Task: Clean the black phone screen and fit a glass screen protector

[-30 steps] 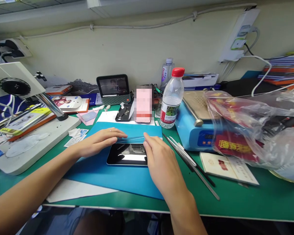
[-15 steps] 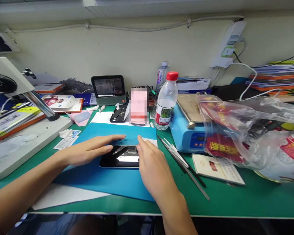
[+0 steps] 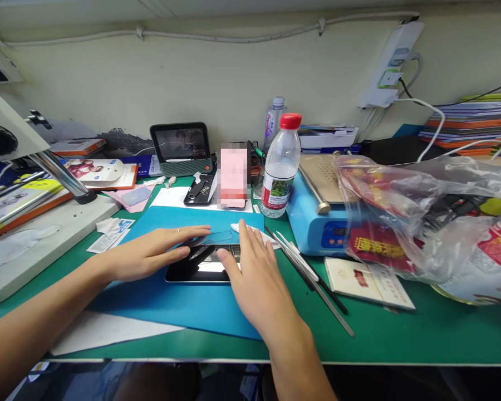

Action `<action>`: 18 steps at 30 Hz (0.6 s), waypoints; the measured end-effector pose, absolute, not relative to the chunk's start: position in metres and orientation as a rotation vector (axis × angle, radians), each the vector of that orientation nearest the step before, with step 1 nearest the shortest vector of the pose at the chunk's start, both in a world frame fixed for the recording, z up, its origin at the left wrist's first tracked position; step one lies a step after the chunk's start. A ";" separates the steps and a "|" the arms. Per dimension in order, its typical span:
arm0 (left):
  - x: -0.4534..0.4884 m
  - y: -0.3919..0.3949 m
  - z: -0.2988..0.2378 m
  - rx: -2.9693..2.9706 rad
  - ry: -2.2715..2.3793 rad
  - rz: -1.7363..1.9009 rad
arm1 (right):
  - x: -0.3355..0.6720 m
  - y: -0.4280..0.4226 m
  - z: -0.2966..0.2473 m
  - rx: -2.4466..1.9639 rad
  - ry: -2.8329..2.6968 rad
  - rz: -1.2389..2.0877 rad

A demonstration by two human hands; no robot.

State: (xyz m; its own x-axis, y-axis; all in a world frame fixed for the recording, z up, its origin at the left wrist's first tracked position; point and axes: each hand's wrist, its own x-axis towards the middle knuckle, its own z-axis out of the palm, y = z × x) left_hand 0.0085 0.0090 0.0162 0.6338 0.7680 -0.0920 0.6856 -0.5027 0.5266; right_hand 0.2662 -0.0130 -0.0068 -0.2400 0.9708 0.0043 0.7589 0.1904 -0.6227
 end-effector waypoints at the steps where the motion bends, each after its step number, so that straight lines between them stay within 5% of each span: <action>1: 0.008 0.009 0.016 2.338 1.123 0.222 | 0.266 -0.013 -0.007 -1.616 -2.069 0.707; 9: 0.009 0.010 0.014 2.341 1.033 0.317 | 0.267 -0.008 -0.007 -1.432 -2.033 0.459; 18: 0.011 0.009 0.015 2.343 1.013 0.279 | 0.271 -0.007 -0.005 -1.371 -2.031 0.538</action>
State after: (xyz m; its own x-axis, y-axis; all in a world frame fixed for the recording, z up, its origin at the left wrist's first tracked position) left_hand 0.0105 0.0094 0.0148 0.6920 0.7212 -0.0319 0.6034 -0.5536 0.5740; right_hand 0.2707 -0.0075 -0.0050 -0.2670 0.9259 0.2672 0.6720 0.3776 -0.6370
